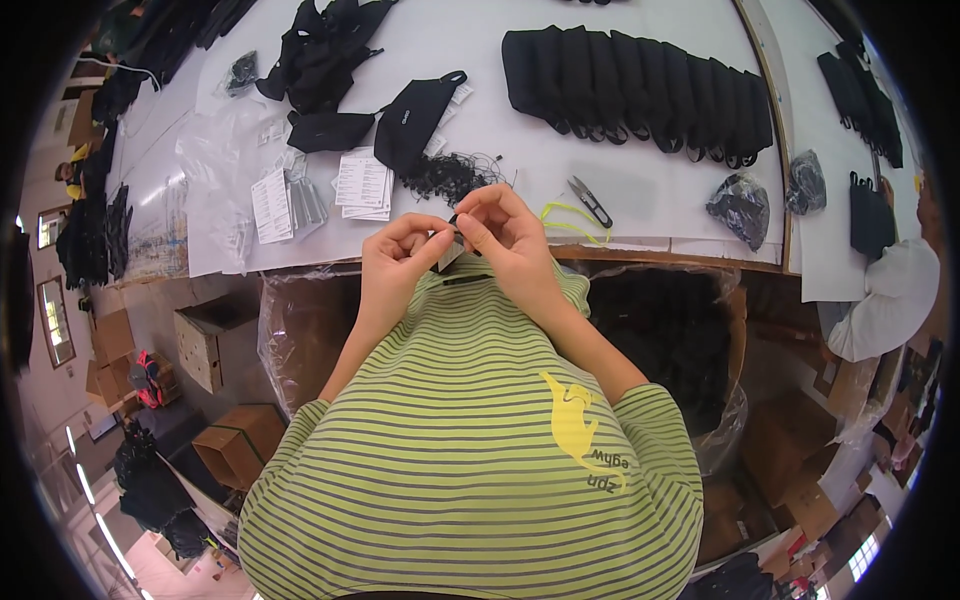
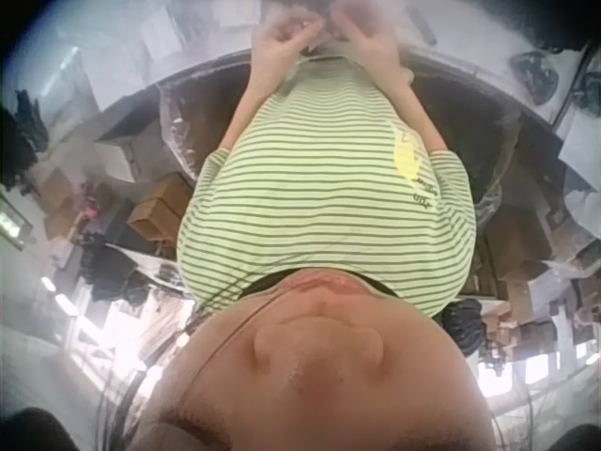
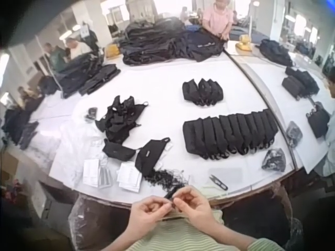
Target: The worker is assembling and inspecting black fabric pouches, inserting components and snipping loose threads in a factory setting.
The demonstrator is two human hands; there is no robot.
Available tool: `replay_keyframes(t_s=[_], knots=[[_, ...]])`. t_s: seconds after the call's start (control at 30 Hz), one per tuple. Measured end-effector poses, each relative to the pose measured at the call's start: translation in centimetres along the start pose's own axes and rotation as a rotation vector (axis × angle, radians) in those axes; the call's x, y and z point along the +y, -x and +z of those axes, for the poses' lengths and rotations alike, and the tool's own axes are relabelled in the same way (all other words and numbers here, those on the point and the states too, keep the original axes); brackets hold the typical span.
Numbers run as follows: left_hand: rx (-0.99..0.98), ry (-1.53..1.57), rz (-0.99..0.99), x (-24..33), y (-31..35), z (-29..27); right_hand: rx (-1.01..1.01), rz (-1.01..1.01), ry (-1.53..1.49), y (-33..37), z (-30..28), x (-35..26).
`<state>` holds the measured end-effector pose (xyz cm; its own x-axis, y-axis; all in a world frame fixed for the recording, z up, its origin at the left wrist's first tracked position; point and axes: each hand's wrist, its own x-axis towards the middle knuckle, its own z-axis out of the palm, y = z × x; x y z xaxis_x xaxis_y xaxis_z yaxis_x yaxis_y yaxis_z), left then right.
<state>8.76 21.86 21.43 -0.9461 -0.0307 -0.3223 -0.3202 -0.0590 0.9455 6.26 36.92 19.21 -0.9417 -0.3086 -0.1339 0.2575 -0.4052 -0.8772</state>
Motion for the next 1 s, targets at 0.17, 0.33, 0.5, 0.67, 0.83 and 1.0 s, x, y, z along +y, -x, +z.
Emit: replay_keyframes(t_s=[0.17,0.33,0.5,0.67,0.83,1.0], knots=[[-0.001,-0.033,0.001,0.2,0.1,0.0,0.059,-0.104,0.188,0.3,0.4,0.0],[-0.029,-0.044,-0.007,0.5,0.2,0.1,0.102,-0.389,0.609,0.4,0.1,0.5],[-0.055,-0.103,0.026,0.2,0.2,-0.1,0.0,-0.389,0.598,0.1,-0.6,0.4],[-0.05,-0.226,0.032,1.2,0.1,-0.1,-0.007,-0.081,0.036,-0.3,-0.4,0.4],[-0.086,-0.189,0.022,1.3,-0.2,0.2,-0.032,-0.056,0.03,-0.3,-0.9,0.2],[-0.084,-0.221,0.024,1.3,-0.7,0.5,-0.014,-0.151,0.215,-0.5,-1.1,0.3]])
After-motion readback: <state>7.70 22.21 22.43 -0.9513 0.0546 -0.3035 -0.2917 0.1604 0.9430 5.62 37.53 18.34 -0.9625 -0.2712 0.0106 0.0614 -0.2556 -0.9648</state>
